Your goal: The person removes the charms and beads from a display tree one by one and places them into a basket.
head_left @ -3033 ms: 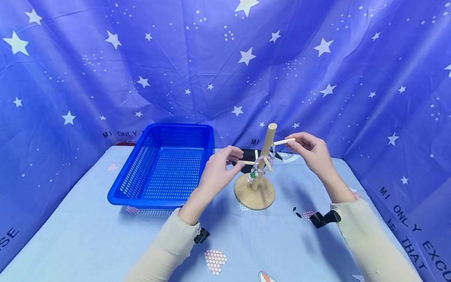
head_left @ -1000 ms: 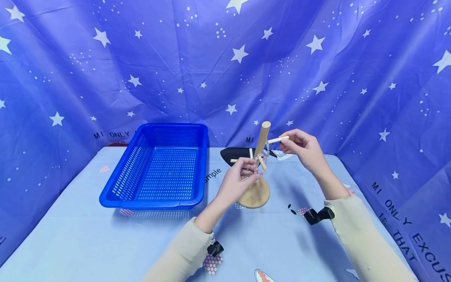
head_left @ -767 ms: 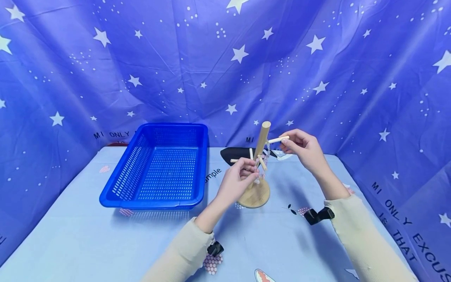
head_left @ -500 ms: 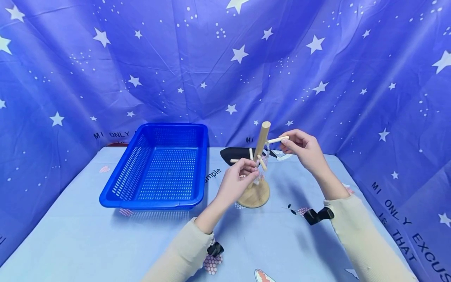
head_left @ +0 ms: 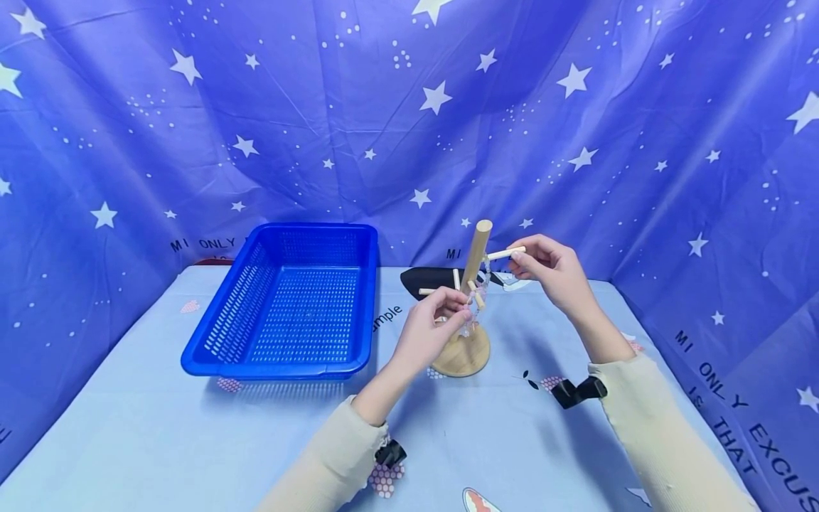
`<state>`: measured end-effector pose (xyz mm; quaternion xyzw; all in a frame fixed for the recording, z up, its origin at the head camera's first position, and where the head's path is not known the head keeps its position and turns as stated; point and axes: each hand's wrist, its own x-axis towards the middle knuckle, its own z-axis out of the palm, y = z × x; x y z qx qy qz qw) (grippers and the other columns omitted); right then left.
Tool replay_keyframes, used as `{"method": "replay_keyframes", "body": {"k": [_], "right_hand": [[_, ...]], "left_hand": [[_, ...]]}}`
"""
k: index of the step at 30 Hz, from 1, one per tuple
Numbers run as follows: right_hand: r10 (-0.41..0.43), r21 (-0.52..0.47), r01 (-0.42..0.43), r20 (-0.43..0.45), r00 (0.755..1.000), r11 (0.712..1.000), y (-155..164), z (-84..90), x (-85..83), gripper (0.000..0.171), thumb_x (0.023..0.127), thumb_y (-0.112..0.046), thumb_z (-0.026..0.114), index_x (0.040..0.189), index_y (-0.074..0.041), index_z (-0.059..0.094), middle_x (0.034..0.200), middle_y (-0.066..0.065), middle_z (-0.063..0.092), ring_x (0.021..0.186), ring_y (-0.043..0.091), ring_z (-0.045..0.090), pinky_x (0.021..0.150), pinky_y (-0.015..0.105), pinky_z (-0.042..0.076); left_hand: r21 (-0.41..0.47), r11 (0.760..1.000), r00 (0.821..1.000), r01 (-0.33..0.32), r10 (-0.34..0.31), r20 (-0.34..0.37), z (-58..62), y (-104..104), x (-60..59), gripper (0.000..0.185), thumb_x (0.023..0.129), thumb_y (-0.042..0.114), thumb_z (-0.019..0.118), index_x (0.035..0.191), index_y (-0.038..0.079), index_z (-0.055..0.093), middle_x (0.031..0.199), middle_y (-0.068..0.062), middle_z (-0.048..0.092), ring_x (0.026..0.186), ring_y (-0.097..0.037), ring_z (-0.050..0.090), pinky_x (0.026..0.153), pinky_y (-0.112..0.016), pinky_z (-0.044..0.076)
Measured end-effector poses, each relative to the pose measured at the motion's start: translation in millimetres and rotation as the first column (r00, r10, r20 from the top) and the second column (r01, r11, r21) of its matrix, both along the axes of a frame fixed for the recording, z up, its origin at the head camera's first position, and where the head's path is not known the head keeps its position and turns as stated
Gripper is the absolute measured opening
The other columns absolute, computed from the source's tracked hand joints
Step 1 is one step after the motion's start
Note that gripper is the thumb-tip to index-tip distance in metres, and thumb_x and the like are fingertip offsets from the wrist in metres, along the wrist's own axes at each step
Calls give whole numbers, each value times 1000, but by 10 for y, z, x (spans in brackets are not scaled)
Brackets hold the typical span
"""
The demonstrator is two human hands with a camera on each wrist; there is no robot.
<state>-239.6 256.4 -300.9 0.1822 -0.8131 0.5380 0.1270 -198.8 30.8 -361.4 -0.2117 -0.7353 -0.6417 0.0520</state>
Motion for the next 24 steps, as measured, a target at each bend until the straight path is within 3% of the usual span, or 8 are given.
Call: {"method": "replay_keyframes", "body": {"k": [7, 24], "right_hand": [[-2, -1, 2, 0, 1000, 1000, -14, 4, 2, 25, 100, -14, 60, 113, 8, 62, 80, -13, 69, 72, 1, 67, 68, 17, 59], [-5, 3, 5, -4, 1000, 1000, -5, -7, -8, 21, 100, -16, 60, 110, 2, 64, 80, -12, 70, 72, 2, 67, 69, 22, 60]], "left_hand": [[-11, 1000, 1000, 7, -7, 5, 10, -10, 16, 14, 93, 9, 67, 107, 4, 68, 100, -13, 70, 86, -8, 62, 76, -18, 53], [-20, 999, 999, 35, -35, 1, 60, -31, 61, 15, 94, 11, 65, 108, 6, 68, 101, -13, 70, 87, -8, 62, 78, -20, 54]]}}
